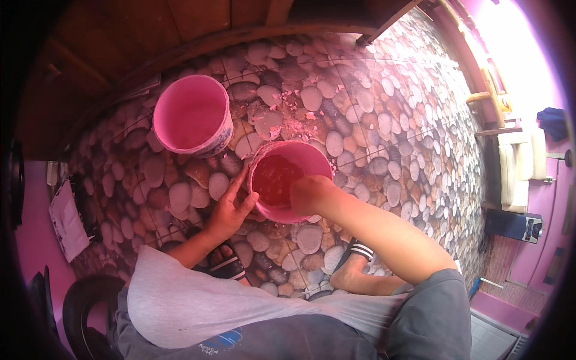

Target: The person mixes red paint in a bucket by hand and using a scraper, occasionally adding more paint from a container.

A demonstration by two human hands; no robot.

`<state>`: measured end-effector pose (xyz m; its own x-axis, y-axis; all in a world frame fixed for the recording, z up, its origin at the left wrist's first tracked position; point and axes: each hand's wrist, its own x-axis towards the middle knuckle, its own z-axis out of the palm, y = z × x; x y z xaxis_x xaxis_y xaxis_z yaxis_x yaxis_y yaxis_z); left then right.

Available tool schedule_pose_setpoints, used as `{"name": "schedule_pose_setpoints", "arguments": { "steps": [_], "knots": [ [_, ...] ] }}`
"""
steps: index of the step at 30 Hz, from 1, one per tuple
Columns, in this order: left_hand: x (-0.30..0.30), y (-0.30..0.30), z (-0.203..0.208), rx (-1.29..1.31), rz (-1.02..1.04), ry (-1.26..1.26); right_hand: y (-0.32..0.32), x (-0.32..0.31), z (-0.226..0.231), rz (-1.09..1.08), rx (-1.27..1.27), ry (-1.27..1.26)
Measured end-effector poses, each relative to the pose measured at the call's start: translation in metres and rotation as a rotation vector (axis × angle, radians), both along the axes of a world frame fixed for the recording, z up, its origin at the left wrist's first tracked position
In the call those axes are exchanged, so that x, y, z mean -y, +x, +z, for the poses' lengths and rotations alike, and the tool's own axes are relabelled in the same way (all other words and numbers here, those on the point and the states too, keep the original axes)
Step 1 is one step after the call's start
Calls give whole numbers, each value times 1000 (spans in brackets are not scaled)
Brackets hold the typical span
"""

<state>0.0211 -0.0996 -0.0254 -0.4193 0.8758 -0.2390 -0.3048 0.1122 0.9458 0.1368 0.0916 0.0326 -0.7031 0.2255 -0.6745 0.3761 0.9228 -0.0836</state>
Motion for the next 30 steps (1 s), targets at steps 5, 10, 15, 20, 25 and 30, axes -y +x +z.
{"name": "schedule_pose_setpoints", "arguments": {
  "steps": [5, 10, 15, 20, 25, 30],
  "knots": [
    [0, 0, 0, -33, 17, 1, -12, -1, 2, -182, 41, 58],
    [-1, -1, 9, 115, -29, -19, -16, 4, 2, -215, -129, 87],
    [-2, -5, -3, 17, -27, 13, -15, 0, 7, 159, 163, 10],
    [-1, -9, 10, 175, -37, -9, -23, 10, 4, 92, 30, 24],
    [-2, -31, 1, -3, -153, -89, -21, 10, 7, 225, 154, -135],
    [-9, -48, 9, -252, -203, -22, -24, 12, -11, 227, -89, 83]
  ]
}}
